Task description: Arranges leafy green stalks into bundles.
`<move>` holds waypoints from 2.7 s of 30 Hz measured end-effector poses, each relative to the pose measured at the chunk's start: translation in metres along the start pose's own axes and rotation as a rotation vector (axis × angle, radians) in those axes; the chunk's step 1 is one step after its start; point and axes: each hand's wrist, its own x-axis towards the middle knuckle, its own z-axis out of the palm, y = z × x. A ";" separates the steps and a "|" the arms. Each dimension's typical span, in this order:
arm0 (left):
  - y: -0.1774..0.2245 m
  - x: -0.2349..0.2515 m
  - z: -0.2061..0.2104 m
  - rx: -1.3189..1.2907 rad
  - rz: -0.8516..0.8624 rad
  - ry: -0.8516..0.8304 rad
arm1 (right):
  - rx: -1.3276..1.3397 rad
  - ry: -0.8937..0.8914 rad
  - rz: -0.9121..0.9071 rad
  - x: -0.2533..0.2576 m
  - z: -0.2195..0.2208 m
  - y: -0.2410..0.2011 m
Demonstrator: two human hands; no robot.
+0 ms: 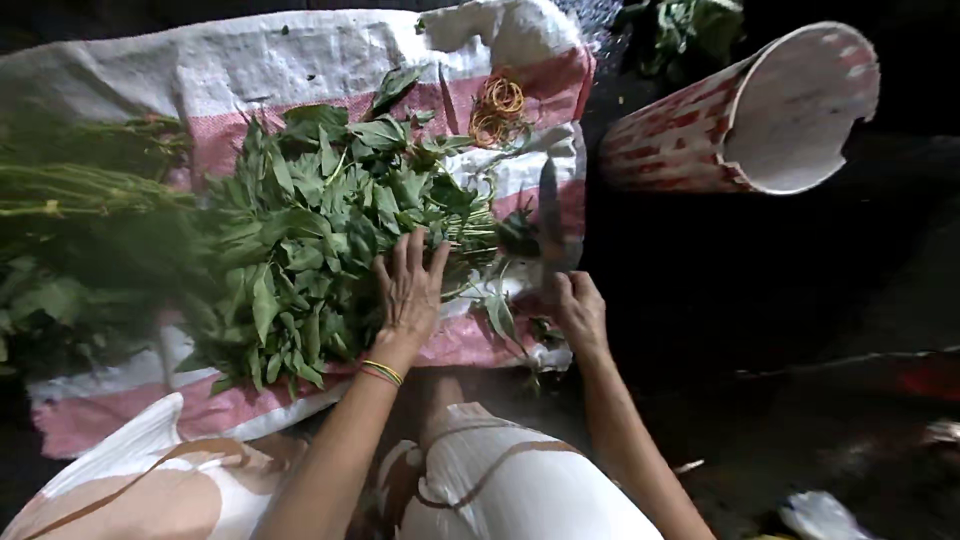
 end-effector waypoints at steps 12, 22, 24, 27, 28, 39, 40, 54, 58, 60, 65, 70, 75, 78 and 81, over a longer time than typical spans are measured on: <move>-0.025 0.006 -0.009 0.179 0.054 -0.049 | -0.014 0.296 -0.525 -0.032 0.110 -0.092; -0.023 0.002 -0.006 0.145 0.039 -0.049 | -0.214 0.420 -0.640 -0.033 0.118 -0.101; -0.023 0.003 -0.010 0.133 0.031 -0.061 | -0.156 0.368 -0.606 -0.029 0.115 -0.099; -0.025 0.002 -0.016 0.093 0.029 -0.091 | 0.213 0.112 -0.446 -0.027 0.101 -0.084; -0.027 0.002 -0.018 0.079 0.032 -0.091 | 0.395 -0.001 -0.350 -0.029 0.095 -0.079; -0.022 0.003 -0.019 0.131 0.045 -0.072 | 1.452 -0.267 -0.187 -0.076 0.000 -0.075; -0.023 0.003 -0.018 0.141 0.037 -0.074 | 1.485 -0.250 -0.293 -0.079 -0.024 -0.071; 0.001 0.046 -0.082 -0.037 -0.041 -0.078 | -0.330 -0.025 0.136 -0.039 -0.053 -0.028; -0.051 0.085 -0.077 0.118 -0.059 -0.174 | -0.141 -0.087 -0.531 -0.007 -0.004 -0.099; -0.079 0.079 -0.085 0.164 -0.098 -0.263 | -0.267 -0.270 -0.671 0.006 0.026 -0.129; -0.111 0.055 -0.090 0.163 -0.331 -0.501 | -0.485 -0.346 -0.870 0.014 0.089 -0.127; -0.089 0.053 -0.085 0.213 -0.424 -0.778 | -0.560 -0.903 -0.641 0.002 0.054 -0.148; -0.076 0.052 -0.086 0.318 -0.446 -0.807 | -0.299 -0.417 -0.819 0.047 0.063 -0.227; -0.056 0.049 -0.078 0.422 -0.344 -0.633 | -0.304 -0.214 -0.931 0.097 0.108 -0.259; -0.050 0.035 -0.066 0.325 0.004 -0.227 | -0.278 -0.213 -0.898 0.130 0.134 -0.236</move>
